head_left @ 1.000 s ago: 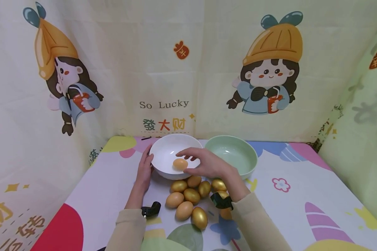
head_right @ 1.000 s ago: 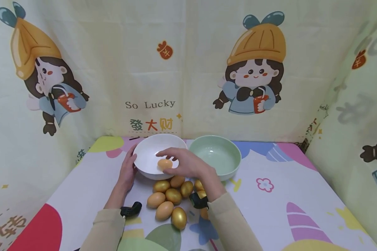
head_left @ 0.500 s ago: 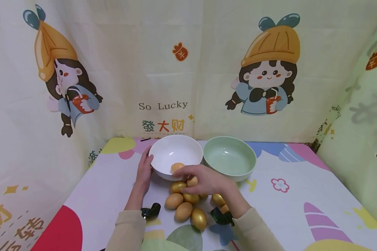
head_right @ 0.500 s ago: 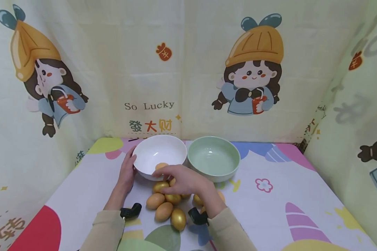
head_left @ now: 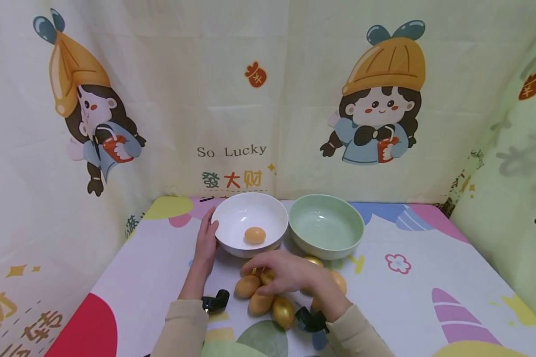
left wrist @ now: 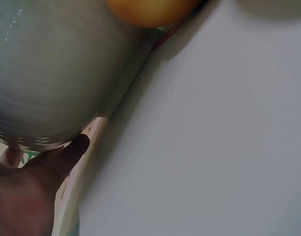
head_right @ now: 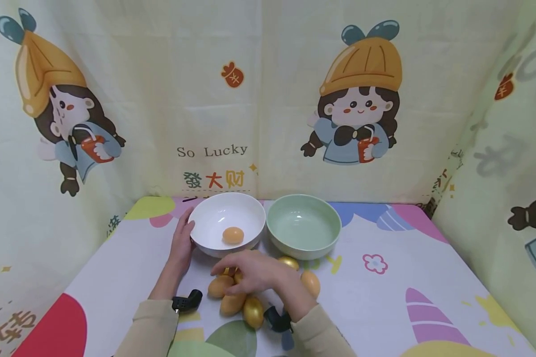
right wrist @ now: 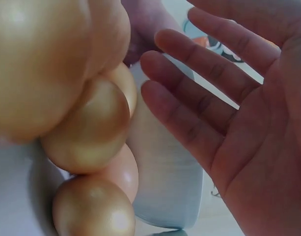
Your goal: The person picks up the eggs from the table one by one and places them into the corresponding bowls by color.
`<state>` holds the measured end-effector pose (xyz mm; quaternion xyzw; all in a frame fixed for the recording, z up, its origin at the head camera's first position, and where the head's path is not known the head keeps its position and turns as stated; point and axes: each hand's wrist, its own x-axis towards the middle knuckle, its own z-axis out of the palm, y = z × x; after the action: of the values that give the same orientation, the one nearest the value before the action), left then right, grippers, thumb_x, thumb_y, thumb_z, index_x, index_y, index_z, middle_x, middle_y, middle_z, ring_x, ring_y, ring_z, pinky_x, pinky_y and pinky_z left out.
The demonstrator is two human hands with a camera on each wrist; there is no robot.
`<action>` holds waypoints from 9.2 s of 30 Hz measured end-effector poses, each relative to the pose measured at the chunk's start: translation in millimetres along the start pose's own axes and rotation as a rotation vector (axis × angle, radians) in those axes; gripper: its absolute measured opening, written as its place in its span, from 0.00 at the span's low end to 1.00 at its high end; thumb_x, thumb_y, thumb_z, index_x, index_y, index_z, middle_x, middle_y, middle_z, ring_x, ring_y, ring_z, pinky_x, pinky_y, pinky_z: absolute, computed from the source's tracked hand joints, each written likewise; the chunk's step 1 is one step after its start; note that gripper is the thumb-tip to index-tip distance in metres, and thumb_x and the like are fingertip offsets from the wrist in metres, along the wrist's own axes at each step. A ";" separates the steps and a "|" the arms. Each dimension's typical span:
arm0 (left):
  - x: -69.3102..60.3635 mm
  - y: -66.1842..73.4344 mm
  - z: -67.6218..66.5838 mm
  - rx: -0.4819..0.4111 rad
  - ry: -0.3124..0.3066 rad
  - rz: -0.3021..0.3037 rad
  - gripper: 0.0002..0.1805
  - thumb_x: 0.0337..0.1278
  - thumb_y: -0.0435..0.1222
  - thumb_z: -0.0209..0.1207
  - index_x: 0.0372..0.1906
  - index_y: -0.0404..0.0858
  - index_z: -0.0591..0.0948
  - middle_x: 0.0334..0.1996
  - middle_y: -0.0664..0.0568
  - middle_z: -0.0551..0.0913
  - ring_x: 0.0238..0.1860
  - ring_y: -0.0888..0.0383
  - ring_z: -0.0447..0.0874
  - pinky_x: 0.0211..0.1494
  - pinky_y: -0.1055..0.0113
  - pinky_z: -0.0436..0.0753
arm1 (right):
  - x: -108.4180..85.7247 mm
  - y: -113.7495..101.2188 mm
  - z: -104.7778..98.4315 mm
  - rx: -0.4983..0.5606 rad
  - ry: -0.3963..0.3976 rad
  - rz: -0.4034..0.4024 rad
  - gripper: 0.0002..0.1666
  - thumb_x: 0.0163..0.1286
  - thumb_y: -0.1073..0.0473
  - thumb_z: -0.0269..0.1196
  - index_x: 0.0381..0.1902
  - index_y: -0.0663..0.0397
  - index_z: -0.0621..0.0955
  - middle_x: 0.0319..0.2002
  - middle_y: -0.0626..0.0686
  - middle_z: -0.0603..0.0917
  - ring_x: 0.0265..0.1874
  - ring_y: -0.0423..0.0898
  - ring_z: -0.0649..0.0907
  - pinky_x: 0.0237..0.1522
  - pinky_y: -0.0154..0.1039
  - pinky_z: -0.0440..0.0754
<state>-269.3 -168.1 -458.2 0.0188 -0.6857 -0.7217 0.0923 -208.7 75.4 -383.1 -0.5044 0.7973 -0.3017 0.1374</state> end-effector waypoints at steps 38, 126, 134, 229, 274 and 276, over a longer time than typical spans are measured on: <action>-0.9 -0.2 1.2 -0.013 0.008 -0.003 0.28 0.80 0.47 0.41 0.80 0.55 0.59 0.77 0.59 0.59 0.70 0.54 0.66 0.69 0.52 0.70 | -6.0 0.5 17.0 -0.348 -0.049 -0.041 0.17 0.59 0.54 0.75 0.47 0.38 0.87 0.40 0.30 0.82 0.39 0.31 0.76 0.46 0.25 0.73; 1.3 -1.0 -0.5 -0.026 -0.006 0.000 0.29 0.79 0.47 0.41 0.80 0.52 0.58 0.77 0.58 0.59 0.69 0.52 0.65 0.69 0.50 0.68 | 7.8 0.3 -67.0 -0.050 0.149 0.065 0.22 0.61 0.64 0.73 0.53 0.44 0.85 0.47 0.35 0.83 0.46 0.36 0.80 0.51 0.39 0.81; 1.4 -1.4 -0.5 -0.027 -0.011 -0.001 0.28 0.80 0.45 0.40 0.80 0.54 0.58 0.77 0.58 0.58 0.70 0.52 0.64 0.70 0.49 0.67 | 22.0 19.4 -73.1 -0.033 0.217 0.041 0.21 0.63 0.64 0.72 0.54 0.50 0.85 0.48 0.40 0.84 0.43 0.39 0.81 0.50 0.41 0.83; 5.9 -6.6 -1.5 -0.026 -0.030 -0.015 0.28 0.81 0.48 0.39 0.80 0.56 0.56 0.78 0.59 0.55 0.73 0.51 0.61 0.71 0.49 0.66 | 58.4 48.0 -74.0 -0.076 0.060 0.244 0.24 0.69 0.60 0.67 0.63 0.52 0.81 0.58 0.52 0.82 0.55 0.52 0.79 0.57 0.44 0.77; 3.2 -6.1 -0.8 0.018 -0.016 0.014 0.28 0.80 0.49 0.40 0.79 0.60 0.58 0.77 0.61 0.58 0.72 0.53 0.62 0.71 0.48 0.66 | 20.2 1.5 -31.6 -0.033 0.062 -0.016 0.24 0.68 0.57 0.70 0.60 0.54 0.81 0.54 0.50 0.83 0.50 0.46 0.81 0.54 0.37 0.80; 2.6 -5.8 -0.9 0.018 -0.020 0.013 0.28 0.80 0.50 0.40 0.79 0.59 0.57 0.77 0.60 0.58 0.72 0.53 0.61 0.72 0.48 0.65 | 19.3 0.3 -30.5 -0.030 0.062 -0.028 0.24 0.68 0.57 0.70 0.60 0.54 0.82 0.53 0.48 0.84 0.49 0.46 0.82 0.54 0.36 0.79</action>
<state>-272.3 -169.1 -463.8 0.0078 -0.6931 -0.7152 0.0900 -233.6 68.8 -357.8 -0.5080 0.7984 -0.3073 0.1008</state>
